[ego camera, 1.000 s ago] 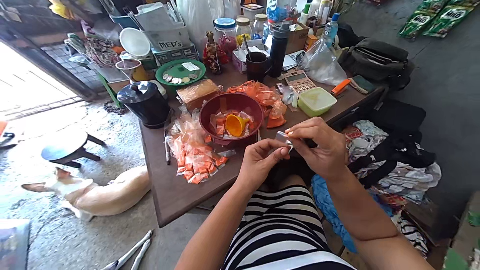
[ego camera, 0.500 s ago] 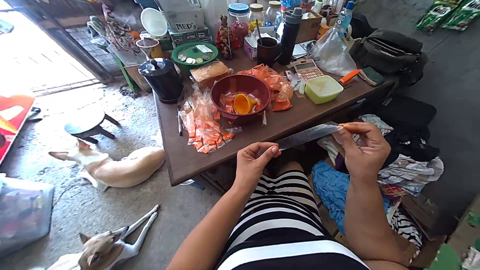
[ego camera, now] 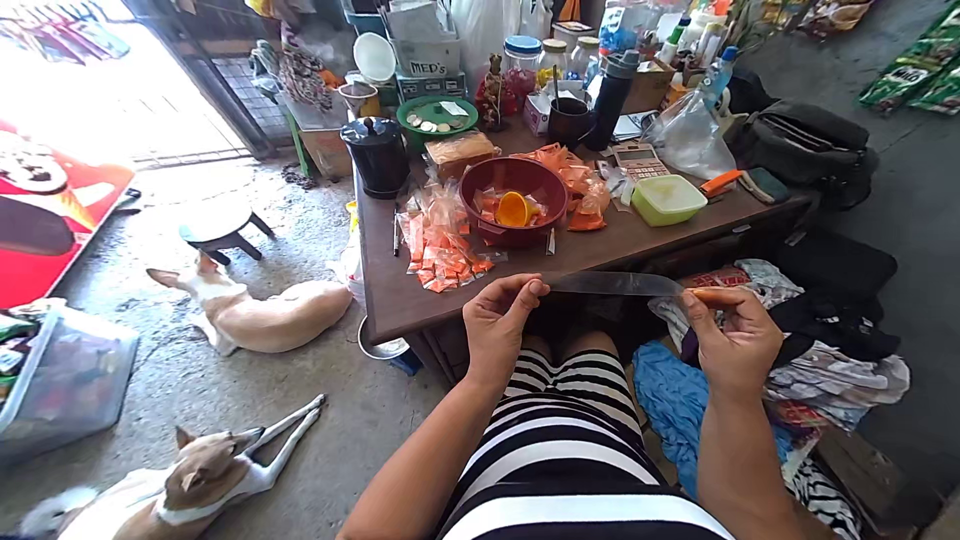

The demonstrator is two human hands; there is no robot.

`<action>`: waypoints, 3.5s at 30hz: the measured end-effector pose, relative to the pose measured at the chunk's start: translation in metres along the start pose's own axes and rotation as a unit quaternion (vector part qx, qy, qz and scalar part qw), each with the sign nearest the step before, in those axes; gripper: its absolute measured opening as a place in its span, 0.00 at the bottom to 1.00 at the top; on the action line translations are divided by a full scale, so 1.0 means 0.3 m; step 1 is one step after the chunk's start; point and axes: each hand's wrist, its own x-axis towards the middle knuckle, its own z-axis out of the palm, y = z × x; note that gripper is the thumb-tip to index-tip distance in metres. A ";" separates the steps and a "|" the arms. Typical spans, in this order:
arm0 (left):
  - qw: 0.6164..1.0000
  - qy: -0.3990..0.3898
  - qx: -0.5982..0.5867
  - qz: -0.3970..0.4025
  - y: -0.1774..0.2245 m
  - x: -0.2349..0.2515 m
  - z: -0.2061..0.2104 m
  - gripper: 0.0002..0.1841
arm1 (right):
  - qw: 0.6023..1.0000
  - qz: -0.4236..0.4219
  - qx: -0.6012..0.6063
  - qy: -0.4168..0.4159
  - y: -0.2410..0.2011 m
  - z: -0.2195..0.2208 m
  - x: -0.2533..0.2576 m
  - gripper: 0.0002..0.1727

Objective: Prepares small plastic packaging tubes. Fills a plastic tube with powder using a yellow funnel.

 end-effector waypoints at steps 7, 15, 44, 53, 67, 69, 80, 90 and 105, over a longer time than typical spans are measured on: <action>1.000 0.005 -0.007 0.019 -0.025 0.024 -0.017 0.09 | 0.999 0.014 0.015 -0.030 -0.016 0.013 -0.047 0.04; 0.999 -0.004 0.038 0.030 -0.045 0.049 -0.093 0.06 | 0.991 0.044 0.004 -0.130 0.012 0.081 -0.185 0.05; 0.965 -0.148 0.202 0.080 -0.099 0.105 -0.150 0.04 | 0.992 0.091 -0.021 -0.089 0.103 0.017 -0.231 0.04; 0.957 -0.197 0.193 0.086 -0.137 0.127 -0.078 0.07 | 0.991 0.097 -0.027 -0.092 0.165 -0.019 -0.211 0.04; 0.968 -0.160 0.191 0.031 -0.125 0.126 -0.040 0.07 | 0.982 0.111 -0.043 -0.144 0.194 -0.001 -0.233 0.06; 0.970 -0.160 0.180 0.022 -0.115 0.122 -0.043 0.09 | 0.976 0.118 -0.045 -0.175 0.188 0.004 -0.238 0.06; 0.968 -0.184 0.165 -0.050 -0.063 0.084 -0.042 0.21 | 0.970 0.101 0.100 -0.196 0.025 0.183 -0.068 0.23; 0.977 -0.166 0.108 -0.075 -0.025 0.048 -0.042 0.19 | 0.897 0.259 0.282 -0.221 -0.104 0.269 -0.054 0.05; 0.981 -0.153 0.112 -0.040 -0.058 0.036 0.016 0.06 | 0.872 0.306 0.313 -0.218 -0.111 0.273 -0.076 0.05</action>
